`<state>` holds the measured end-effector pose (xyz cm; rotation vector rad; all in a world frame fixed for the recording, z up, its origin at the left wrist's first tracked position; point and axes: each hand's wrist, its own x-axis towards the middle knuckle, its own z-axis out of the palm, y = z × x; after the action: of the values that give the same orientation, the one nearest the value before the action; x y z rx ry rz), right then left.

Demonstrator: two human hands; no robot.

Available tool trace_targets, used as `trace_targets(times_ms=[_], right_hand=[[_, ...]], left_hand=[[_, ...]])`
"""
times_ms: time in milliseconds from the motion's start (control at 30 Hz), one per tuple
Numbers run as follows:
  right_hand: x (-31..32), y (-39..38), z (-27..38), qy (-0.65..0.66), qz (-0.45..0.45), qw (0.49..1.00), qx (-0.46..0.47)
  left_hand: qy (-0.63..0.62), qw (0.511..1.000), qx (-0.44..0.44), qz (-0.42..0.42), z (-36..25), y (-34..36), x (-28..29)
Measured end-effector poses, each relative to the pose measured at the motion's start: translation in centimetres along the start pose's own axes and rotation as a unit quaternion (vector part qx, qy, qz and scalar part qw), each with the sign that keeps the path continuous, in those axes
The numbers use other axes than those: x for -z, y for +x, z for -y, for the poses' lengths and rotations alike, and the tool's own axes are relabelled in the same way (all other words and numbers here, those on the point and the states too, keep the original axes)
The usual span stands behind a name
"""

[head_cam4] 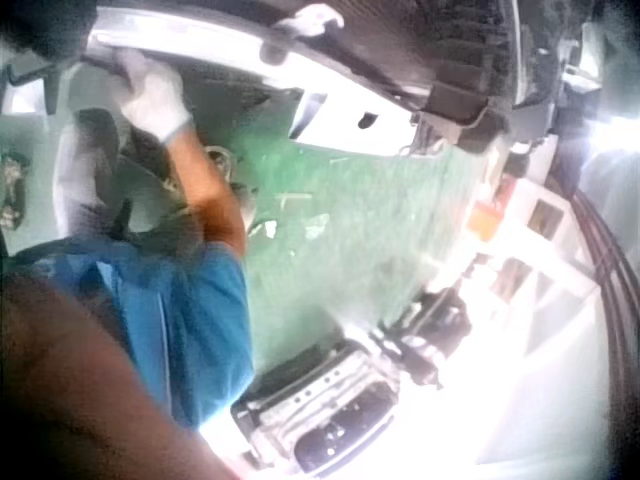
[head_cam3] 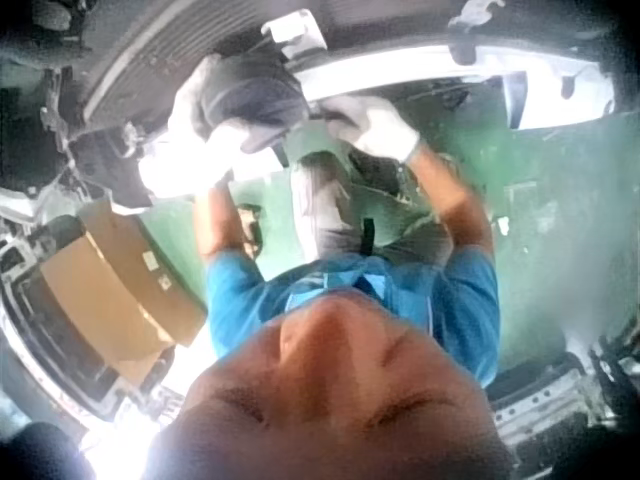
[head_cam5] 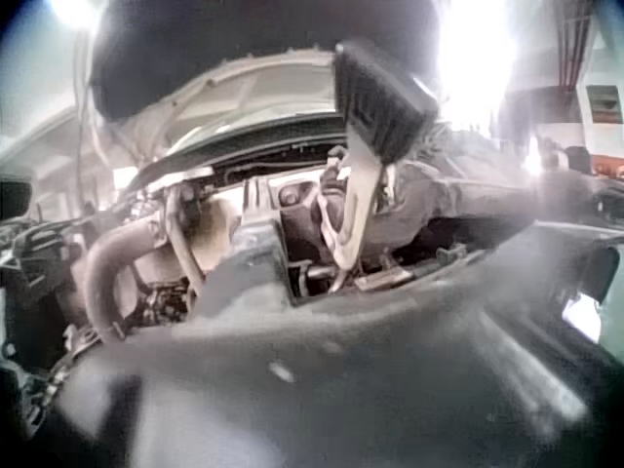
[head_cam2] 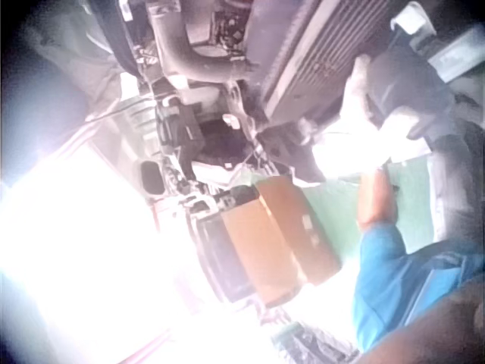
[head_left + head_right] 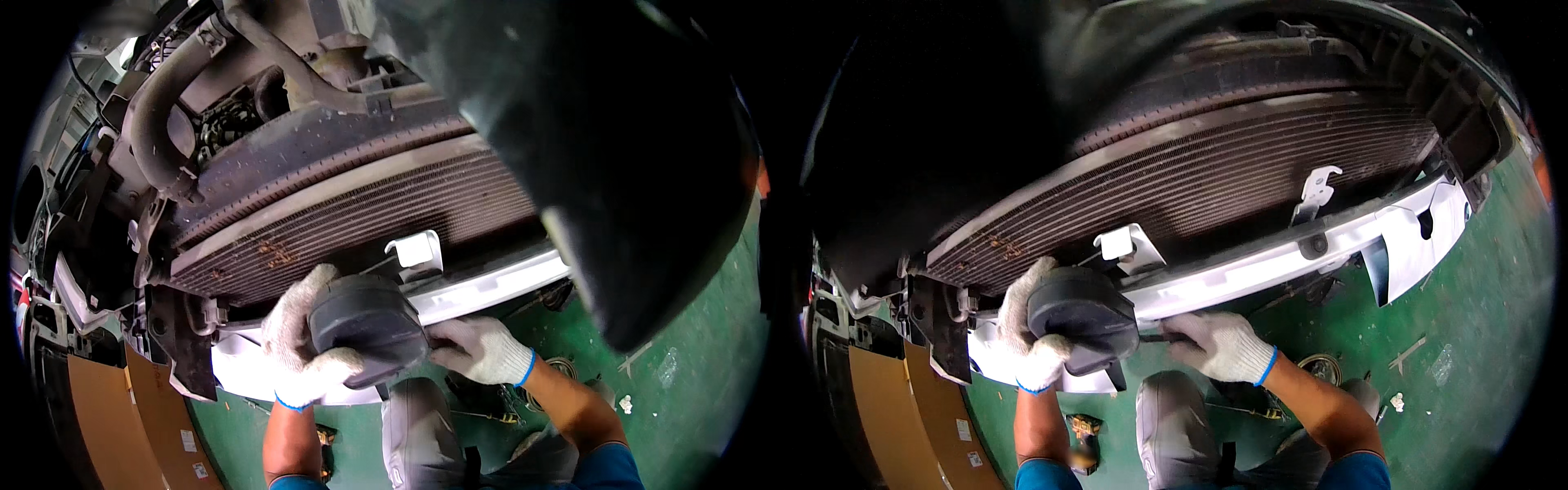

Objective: The person installs a white plastic bumper beam onto the front of a car, aligning it with the radiator and securing it with black plastic fasteners. They repeatedly handle the beam and fasteners, adjusting the fitment and tightening the clips by hand.

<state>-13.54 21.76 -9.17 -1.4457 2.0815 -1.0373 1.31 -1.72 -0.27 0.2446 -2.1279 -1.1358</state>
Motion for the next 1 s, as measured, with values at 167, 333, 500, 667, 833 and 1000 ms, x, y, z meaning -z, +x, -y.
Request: trace_targets(times_ms=[167, 333, 500, 667, 833, 1000], right_hand=[[0.0, 0.3, 0.5, 0.013, -0.024, 1.000, 0.013], [0.2, 0.2, -0.5, 0.078, -0.036, 0.996, 0.035], [-1.0, -1.8, -0.6, 0.080, -0.027, 0.996, -0.034], [0.0, -0.6, -0.6, 0.068, -0.010, 0.997, -0.031], [-0.7, -0.7, -0.1, 0.031, -0.089, 0.996, 0.000], [-0.8, -0.4, -0.5, 0.055, -0.119, 0.991, 0.012]], left_hand=[[-0.067, 0.995, 0.068, -0.003, -1.2, 0.4, 0.2], [-0.024, 1.000, 0.016, 0.001, -0.3, 1.8, 0.7], [-0.099, 0.991, 0.092, 0.018, -1.4, -0.1, 0.3], [-0.099, 0.990, 0.096, 0.019, -1.6, 1.1, 0.6], [-0.123, 0.988, 0.089, 0.023, -1.2, 1.5, 0.5], [-0.118, 0.989, 0.084, 0.025, -1.6, 1.9, 0.6]])
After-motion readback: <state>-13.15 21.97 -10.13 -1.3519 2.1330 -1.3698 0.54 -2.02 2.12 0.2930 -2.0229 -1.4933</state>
